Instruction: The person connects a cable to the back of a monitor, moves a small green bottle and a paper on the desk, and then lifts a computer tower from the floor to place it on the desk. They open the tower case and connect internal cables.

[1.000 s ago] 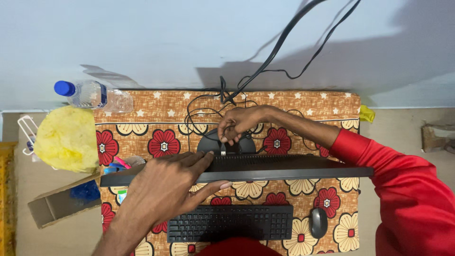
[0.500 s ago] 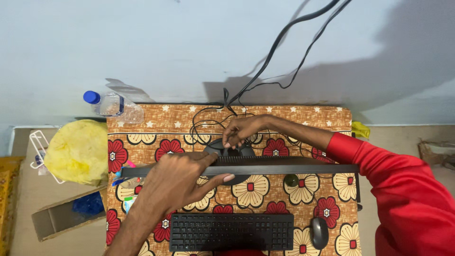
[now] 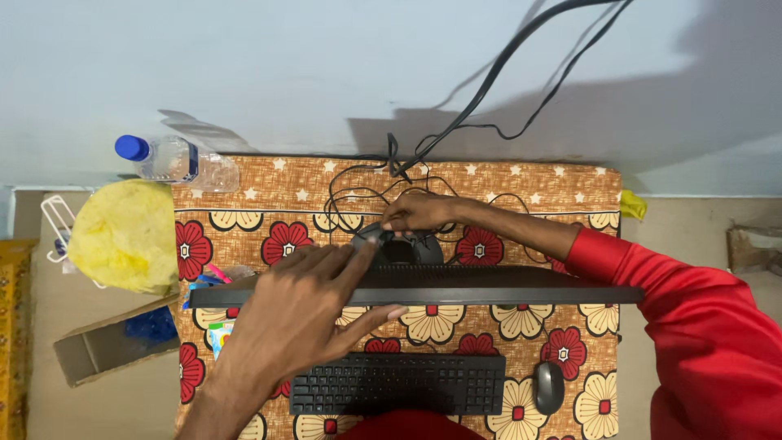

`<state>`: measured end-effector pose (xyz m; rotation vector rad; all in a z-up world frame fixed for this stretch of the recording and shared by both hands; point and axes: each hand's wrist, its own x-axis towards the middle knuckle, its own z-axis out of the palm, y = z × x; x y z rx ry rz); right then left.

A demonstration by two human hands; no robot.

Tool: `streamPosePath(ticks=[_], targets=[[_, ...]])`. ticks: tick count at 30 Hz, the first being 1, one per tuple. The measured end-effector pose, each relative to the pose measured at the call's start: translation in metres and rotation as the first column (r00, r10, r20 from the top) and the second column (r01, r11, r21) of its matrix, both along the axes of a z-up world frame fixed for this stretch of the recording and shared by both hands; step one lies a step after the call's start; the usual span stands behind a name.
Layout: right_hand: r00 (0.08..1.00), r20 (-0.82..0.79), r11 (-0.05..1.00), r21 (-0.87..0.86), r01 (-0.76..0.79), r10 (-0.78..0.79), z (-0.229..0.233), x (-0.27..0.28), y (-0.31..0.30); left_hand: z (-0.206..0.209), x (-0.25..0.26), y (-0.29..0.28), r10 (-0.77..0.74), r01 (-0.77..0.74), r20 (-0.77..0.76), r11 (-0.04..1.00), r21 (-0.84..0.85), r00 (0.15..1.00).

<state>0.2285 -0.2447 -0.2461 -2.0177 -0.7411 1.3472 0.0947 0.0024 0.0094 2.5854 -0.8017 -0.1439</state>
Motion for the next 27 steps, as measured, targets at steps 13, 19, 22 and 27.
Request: streamPosePath(ticks=[13,19,22,27], targets=[[0.989,0.011,0.985,-0.084,0.151,-0.150,0.062,-0.002,-0.065,0.003,-0.023,-0.013,0.097,-0.060,0.171,0.976,-0.208,0.980],[0.727,0.371,0.790,0.030,0.612,-0.577,0.084,-0.050,-0.166,-0.018,-0.025,-0.022,0.107,-0.071,0.233,0.985,-0.160,0.967],[0.342,0.478,0.469,0.174,0.866,-0.809,0.068,-0.115,-0.205,-0.026,-0.027,-0.020,0.135,-0.125,0.164,0.990,-0.070,0.977],[0.033,0.249,0.152,0.477,0.866,-0.968,0.027,-0.241,-0.222,-0.033,-0.035,-0.015,0.083,-0.055,0.307,0.993,-0.101,0.948]])
